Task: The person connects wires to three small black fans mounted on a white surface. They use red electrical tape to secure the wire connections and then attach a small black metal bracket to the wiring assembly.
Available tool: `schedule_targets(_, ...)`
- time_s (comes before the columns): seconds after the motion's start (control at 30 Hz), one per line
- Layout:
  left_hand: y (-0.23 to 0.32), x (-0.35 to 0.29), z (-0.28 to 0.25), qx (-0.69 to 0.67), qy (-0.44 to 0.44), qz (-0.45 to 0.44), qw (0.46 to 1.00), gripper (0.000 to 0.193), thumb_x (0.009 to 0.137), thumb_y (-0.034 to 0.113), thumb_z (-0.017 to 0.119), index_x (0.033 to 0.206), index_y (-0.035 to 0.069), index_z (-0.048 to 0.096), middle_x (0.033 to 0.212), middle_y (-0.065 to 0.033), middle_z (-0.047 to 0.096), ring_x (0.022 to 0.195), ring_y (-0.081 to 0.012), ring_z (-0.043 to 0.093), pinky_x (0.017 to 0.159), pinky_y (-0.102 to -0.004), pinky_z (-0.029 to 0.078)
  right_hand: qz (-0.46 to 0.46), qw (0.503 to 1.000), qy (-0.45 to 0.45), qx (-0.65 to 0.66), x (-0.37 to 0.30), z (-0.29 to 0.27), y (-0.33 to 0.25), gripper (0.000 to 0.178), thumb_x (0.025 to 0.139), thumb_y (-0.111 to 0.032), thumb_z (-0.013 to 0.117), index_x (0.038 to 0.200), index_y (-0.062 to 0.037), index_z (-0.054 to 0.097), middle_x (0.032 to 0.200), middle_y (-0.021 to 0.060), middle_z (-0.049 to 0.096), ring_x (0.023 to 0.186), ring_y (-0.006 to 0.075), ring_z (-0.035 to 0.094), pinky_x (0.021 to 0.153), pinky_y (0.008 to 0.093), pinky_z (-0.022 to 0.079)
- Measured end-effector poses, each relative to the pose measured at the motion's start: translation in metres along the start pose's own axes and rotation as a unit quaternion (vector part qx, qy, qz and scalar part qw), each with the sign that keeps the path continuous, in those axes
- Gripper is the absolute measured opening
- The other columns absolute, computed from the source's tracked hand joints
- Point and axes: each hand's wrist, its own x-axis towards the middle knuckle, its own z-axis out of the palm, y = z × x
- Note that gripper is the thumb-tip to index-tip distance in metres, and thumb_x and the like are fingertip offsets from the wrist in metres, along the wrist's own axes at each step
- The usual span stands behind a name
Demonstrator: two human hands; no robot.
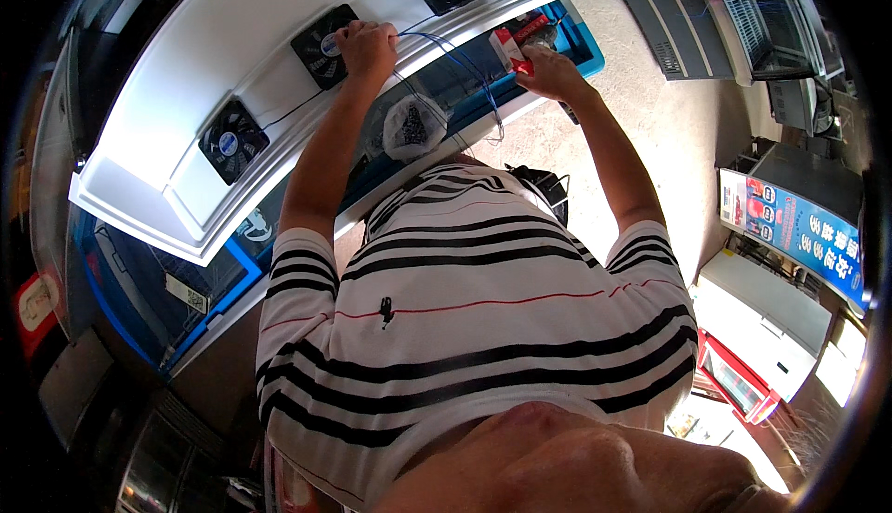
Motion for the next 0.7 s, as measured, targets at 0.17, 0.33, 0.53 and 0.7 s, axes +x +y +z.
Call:
schedule_targets(0.17, -0.002, -0.001, 0.002, -0.010, -0.003, -0.004, 1.000, 0.006, 0.075, 0.020, 0.068, 0.081, 0.019, 0.067, 0.087, 0.0001, 0.065, 0.094, -0.0223, 0.055, 0.085, -0.0436, 0.032, -0.010, 1.000, 0.001, -0.006, -0.001, -0.012, -0.008, 0.040, 0.076, -0.037, 0.066, 0.100, -0.0071, 0.055, 0.093, 0.0143, 0.061, 0.089, 0.0313, 0.062, 0.079, 0.0415, 0.050)
schedule_targets(0.33, 0.000, 0.001, 0.000, -0.005, -0.017, -0.007, 1.000, 0.006, 0.076, 0.020, 0.068, 0.081, 0.019, 0.067, 0.088, -0.0003, 0.065, 0.095, -0.0222, 0.055, 0.085, -0.0433, 0.032, -0.016, 1.000, 0.013, 0.007, 0.000, -0.007, -0.004, 0.036, 0.076, -0.038, 0.065, 0.096, -0.0095, 0.058, 0.090, 0.0130, 0.061, 0.086, 0.0312, 0.063, 0.075, 0.0421, 0.051)
schedule_targets(0.53, 0.000, 0.001, -0.001, 0.000, -0.017, -0.007, 1.000, 0.006, 0.076, 0.021, 0.068, 0.082, 0.018, 0.067, 0.088, -0.0004, 0.065, 0.095, -0.0226, 0.055, 0.085, -0.0433, 0.032, -0.006, 1.000, -0.013, -0.024, -0.003, -0.015, -0.011, 0.034, 0.073, -0.038, 0.067, 0.093, -0.0108, 0.060, 0.092, 0.0110, 0.063, 0.087, 0.0286, 0.064, 0.075, 0.0398, 0.053)
schedule_targets(0.7, 0.000, 0.000, -0.002, -0.009, -0.009, -0.002, 1.000, 0.007, 0.076, 0.021, 0.068, 0.082, 0.018, 0.068, 0.087, -0.0009, 0.065, 0.095, -0.0228, 0.055, 0.085, -0.0436, 0.032, 0.006, 1.000, -0.004, -0.004, -0.002, -0.015, -0.012, 0.037, 0.073, -0.037, 0.069, 0.096, -0.0110, 0.056, 0.092, 0.0108, 0.066, 0.086, 0.0292, 0.065, 0.074, 0.0400, 0.053)
